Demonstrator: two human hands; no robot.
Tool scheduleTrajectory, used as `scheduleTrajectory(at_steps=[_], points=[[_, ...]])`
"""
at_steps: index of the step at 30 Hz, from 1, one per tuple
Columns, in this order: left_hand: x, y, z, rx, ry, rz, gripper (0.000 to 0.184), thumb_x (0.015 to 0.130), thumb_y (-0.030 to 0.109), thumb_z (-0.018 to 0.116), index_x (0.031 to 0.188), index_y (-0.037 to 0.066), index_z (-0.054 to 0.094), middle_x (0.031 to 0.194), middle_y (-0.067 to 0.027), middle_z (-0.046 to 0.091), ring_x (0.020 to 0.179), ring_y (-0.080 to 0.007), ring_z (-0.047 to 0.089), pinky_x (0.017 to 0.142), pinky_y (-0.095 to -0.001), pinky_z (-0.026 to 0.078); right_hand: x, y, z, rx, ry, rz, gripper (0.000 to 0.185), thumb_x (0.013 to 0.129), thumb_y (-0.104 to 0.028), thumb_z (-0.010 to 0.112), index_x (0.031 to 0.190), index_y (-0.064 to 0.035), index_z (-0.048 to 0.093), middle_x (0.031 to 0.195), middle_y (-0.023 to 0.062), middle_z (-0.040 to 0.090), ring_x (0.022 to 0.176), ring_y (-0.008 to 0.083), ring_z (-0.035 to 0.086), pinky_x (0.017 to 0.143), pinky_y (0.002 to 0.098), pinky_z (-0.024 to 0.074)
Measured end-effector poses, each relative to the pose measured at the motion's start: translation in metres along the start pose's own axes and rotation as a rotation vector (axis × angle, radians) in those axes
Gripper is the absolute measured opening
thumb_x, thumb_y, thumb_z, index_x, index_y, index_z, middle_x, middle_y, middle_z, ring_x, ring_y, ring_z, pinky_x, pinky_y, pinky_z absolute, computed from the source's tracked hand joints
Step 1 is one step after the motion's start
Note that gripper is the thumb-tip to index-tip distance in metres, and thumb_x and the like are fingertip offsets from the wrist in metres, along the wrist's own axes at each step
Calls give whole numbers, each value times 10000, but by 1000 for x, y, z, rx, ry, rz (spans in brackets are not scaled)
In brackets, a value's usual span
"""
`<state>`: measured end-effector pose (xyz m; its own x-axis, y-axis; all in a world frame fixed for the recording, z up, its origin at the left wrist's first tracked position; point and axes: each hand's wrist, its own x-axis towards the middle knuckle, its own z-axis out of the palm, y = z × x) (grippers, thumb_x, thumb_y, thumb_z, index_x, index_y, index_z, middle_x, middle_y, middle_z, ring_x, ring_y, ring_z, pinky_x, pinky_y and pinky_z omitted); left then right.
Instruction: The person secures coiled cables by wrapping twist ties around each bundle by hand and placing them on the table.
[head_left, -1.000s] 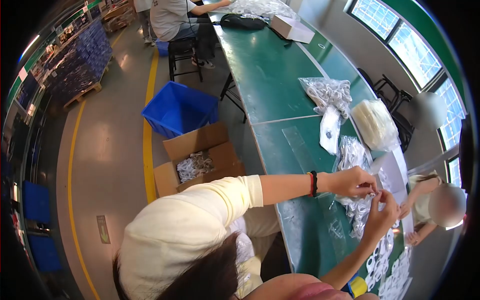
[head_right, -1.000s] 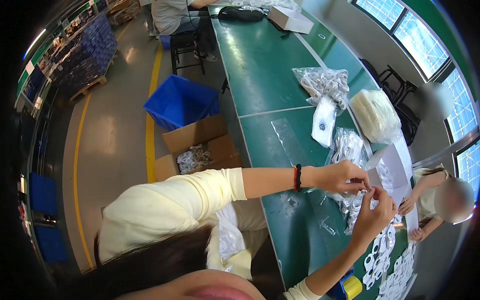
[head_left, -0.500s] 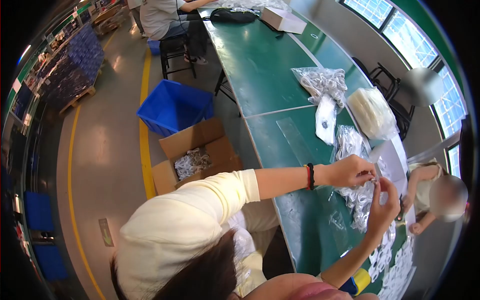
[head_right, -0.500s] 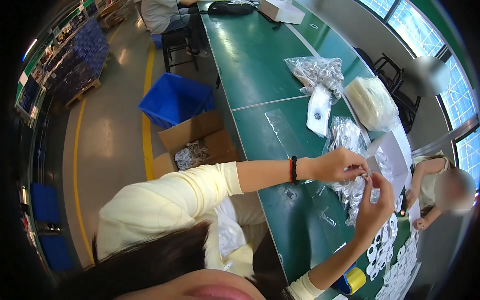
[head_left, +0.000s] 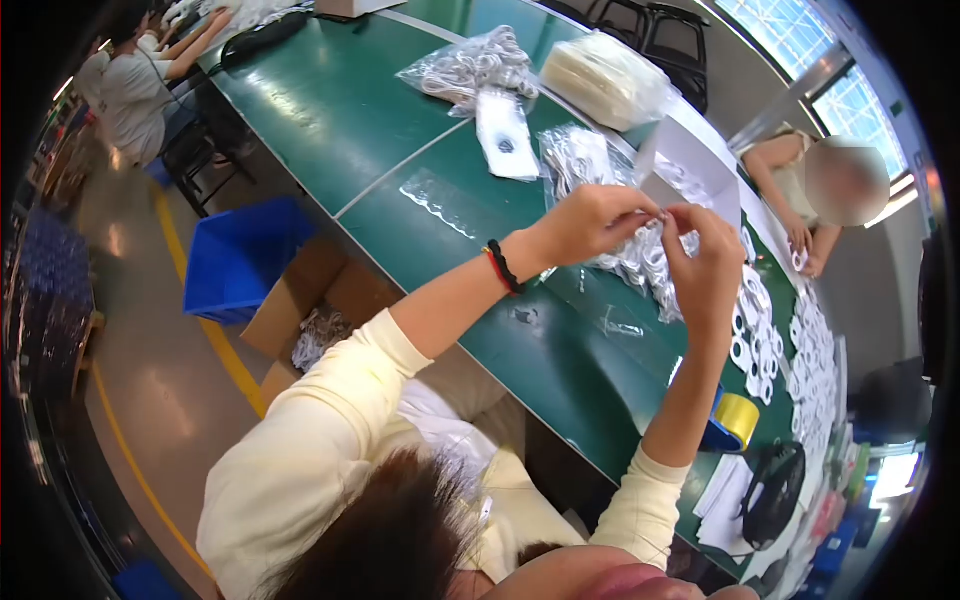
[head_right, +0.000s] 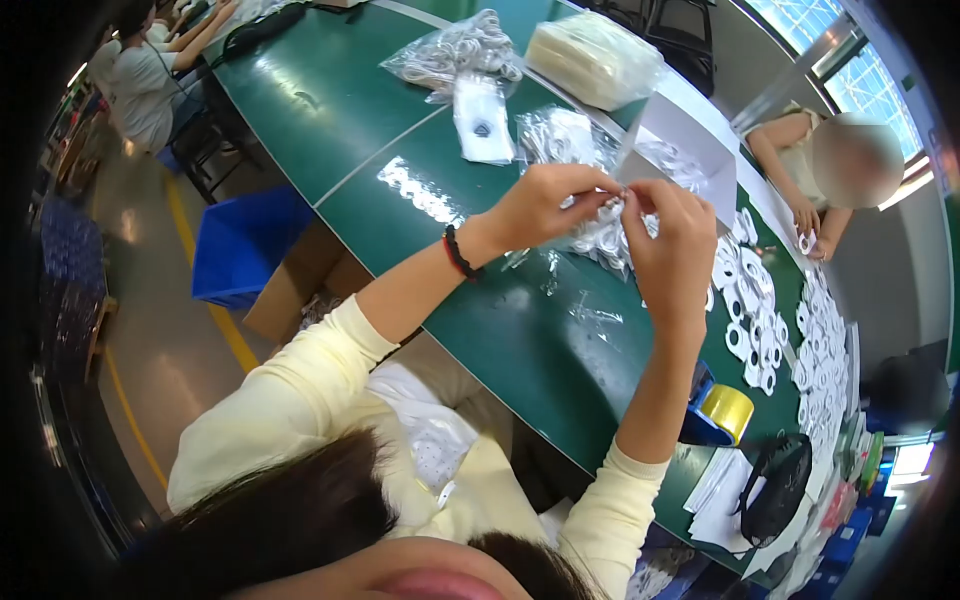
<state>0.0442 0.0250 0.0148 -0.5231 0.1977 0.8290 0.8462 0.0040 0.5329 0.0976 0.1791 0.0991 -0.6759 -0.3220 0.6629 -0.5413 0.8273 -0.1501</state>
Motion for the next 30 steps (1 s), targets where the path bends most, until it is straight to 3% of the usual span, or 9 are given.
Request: scheduleTrajectory(at_steps=[10, 16, 18, 19, 22, 24, 27, 30], points=[[1, 2, 2, 37, 66, 4, 113, 864, 25, 608, 971, 22, 647, 776, -114, 653, 639, -189, 653, 590, -280, 502, -3, -1, 18, -68, 161, -10, 75, 774, -97, 671, 814, -43, 637, 738, 70, 650, 696, 226, 610, 823, 362, 411], [0, 4, -1, 49, 103, -24, 105, 877, 25, 587, 970, 21, 636, 770, -107, 658, 640, -164, 665, 584, -271, 505, -2, 13, 24, -29, 246, 168, 91, 786, -110, 676, 838, -37, 666, 737, 65, 662, 697, 187, 631, 767, 309, 456], [1, 1, -3, 53, 125, -39, 104, 882, 27, 580, 974, 19, 629, 768, -104, 662, 644, -158, 670, 583, -266, 508, -1, 24, 20, 133, 309, 339, 116, 804, -124, 676, 871, -30, 690, 756, 68, 681, 691, 148, 646, 708, 263, 479], [1, -2, -3, 63, 164, -63, 100, 886, 30, 575, 974, 17, 620, 766, -98, 665, 639, -158, 673, 578, -262, 511, -2, 35, 17, 107, 270, 380, 178, 857, -128, 663, 963, 14, 689, 823, 54, 699, 764, 94, 649, 716, 232, 494], [3, -5, -8, 73, 262, -112, 90, 896, 39, 567, 973, 12, 606, 754, -83, 669, 627, -145, 675, 552, -251, 511, -2, 58, 21, 342, 383, 425, 188, 894, -130, 630, 962, 37, 682, 850, 47, 689, 775, 100, 646, 712, 228, 498], [5, -6, -14, 76, 322, -141, 85, 903, 45, 564, 971, 10, 601, 743, -74, 669, 620, -133, 673, 533, -242, 508, -4, 65, 20, 336, 364, 480, 196, 919, -122, 600, 971, 56, 666, 880, 43, 680, 794, 103, 634, 730, 226, 493], [9, -15, -24, 97, 445, -194, 55, 890, 68, 582, 915, 18, 586, 630, -67, 643, 596, -156, 669, 507, -257, 485, -4, 62, 17, 550, -15, 445, 164, 916, -96, 596, 978, 47, 647, 884, 47, 673, 825, 94, 613, 765, 218, 471], [11, -23, -31, 92, 539, -196, 59, 892, 69, 582, 915, 15, 587, 640, -68, 649, 600, -148, 670, 501, -252, 482, -7, 25, 25, 491, -546, 324, 127, 875, -102, 622, 922, 11, 656, 771, 47, 667, 708, 94, 614, 667, 235, 489]])
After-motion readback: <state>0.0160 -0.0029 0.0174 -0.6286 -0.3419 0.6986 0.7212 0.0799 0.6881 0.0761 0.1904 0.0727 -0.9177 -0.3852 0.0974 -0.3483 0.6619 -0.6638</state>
